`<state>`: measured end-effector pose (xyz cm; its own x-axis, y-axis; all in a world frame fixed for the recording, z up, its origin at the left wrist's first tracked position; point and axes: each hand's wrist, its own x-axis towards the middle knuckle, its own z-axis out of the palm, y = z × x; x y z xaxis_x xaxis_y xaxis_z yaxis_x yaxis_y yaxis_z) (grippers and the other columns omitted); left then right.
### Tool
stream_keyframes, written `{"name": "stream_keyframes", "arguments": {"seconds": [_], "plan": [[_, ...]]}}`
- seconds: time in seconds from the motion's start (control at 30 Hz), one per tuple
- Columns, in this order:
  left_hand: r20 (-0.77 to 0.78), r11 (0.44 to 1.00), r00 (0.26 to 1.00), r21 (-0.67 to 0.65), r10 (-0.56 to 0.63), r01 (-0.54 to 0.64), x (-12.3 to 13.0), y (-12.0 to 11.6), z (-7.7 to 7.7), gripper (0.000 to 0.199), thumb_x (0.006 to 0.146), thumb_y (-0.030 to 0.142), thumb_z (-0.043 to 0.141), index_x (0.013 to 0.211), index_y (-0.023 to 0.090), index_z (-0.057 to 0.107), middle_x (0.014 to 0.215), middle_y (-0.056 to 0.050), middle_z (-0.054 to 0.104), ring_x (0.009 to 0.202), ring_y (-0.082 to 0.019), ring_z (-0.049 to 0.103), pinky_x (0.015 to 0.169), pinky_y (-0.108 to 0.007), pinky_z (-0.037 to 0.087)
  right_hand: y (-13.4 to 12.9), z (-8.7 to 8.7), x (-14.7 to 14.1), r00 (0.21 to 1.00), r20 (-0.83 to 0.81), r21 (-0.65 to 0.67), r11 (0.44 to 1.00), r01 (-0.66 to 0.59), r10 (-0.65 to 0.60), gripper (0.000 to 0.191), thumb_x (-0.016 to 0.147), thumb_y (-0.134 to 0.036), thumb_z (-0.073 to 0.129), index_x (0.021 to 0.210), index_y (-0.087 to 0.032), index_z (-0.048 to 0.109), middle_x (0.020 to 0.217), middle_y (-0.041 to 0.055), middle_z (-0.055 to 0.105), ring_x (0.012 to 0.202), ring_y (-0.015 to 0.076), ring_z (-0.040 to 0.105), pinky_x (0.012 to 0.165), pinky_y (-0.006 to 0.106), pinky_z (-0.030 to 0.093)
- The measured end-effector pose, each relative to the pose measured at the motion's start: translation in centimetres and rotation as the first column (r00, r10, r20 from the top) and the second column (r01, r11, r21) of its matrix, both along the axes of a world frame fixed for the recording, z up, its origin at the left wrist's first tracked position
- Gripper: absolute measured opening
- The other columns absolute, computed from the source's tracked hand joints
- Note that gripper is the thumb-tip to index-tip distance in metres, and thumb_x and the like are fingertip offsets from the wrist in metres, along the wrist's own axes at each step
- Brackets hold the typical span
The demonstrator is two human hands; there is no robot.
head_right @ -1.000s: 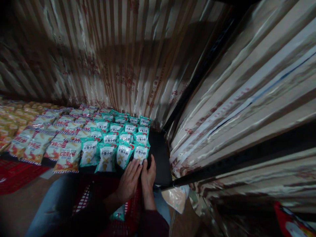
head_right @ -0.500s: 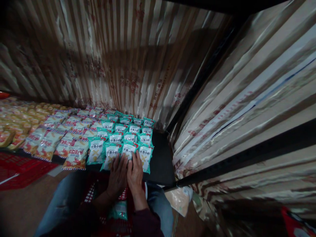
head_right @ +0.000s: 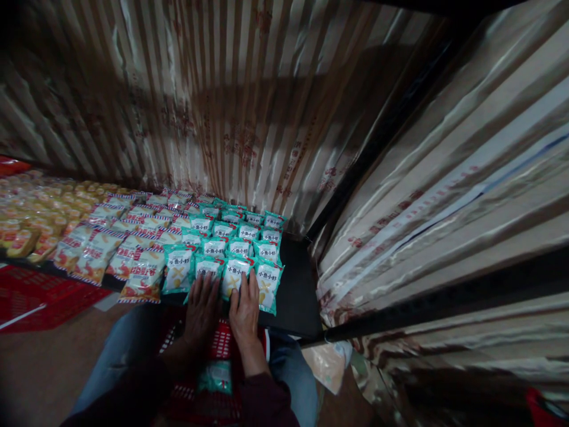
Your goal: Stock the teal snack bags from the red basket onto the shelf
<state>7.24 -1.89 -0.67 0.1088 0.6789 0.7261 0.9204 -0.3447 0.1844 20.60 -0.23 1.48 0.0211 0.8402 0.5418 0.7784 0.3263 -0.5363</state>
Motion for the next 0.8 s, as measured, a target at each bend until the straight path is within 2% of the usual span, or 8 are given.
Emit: {"name": "stream_keyframes", "arguments": {"seconds": [0.13, 0.3, 0.57, 0.8], "plan": [[0.012, 1.000, 1.000, 0.023, -0.020, 0.020, -0.4, 0.8, -0.4, 0.068, 0.091, 0.015, 0.047, 0.152, 0.013, 0.016, 0.158, -0.018, 0.017, 0.146, -0.035, 0.014, 0.110, -0.051, 0.034, 0.0, -0.1, -0.4, 0.999, 0.044, 0.054, 0.998, 0.018, -0.020, 0.052, 0.097, -0.029, 0.036, 0.148, -0.020, 0.030, 0.156, 0.0146, 0.026, 0.145, 0.0293, 0.021, 0.109, 0.059, 0.033], [-0.023, 1.000, 1.000, 0.006, -0.003, 0.003, -0.6, 1.1, -0.6, 0.065, 0.093, 0.016, 0.045, 0.151, 0.015, 0.017, 0.156, -0.017, 0.022, 0.146, -0.030, 0.016, 0.114, -0.049, 0.029, -0.2, -0.1, -0.6, 0.995, 0.095, 0.043, 0.999, -0.003, -0.001, 0.055, 0.098, -0.027, 0.034, 0.151, -0.021, 0.021, 0.157, 0.0140, 0.026, 0.146, 0.0290, 0.020, 0.109, 0.060, 0.034], [-0.069, 1.000, 0.998, -0.009, 0.002, -0.003, -0.6, 0.9, -0.7, 0.063, 0.094, 0.025, 0.046, 0.151, 0.018, 0.020, 0.155, -0.014, 0.028, 0.147, -0.029, 0.014, 0.116, -0.052, 0.023, -0.7, -0.3, 0.1, 0.994, 0.110, 0.038, 0.999, -0.008, 0.004, 0.056, 0.098, -0.026, 0.033, 0.152, -0.022, 0.020, 0.158, 0.0119, 0.022, 0.147, 0.0289, 0.016, 0.110, 0.061, 0.032], [-0.063, 0.999, 0.997, -0.039, -0.035, 0.032, -0.7, 0.4, -0.8, 0.058, 0.093, 0.026, 0.048, 0.148, 0.019, 0.031, 0.153, -0.014, 0.033, 0.147, -0.031, 0.014, 0.116, -0.053, 0.022, -1.2, -0.3, 0.7, 0.989, 0.146, 0.088, 0.996, -0.021, 0.008, 0.053, 0.097, -0.026, 0.038, 0.149, -0.020, 0.029, 0.156, 0.0126, 0.029, 0.147, 0.0284, 0.017, 0.111, 0.058, 0.030]]}}
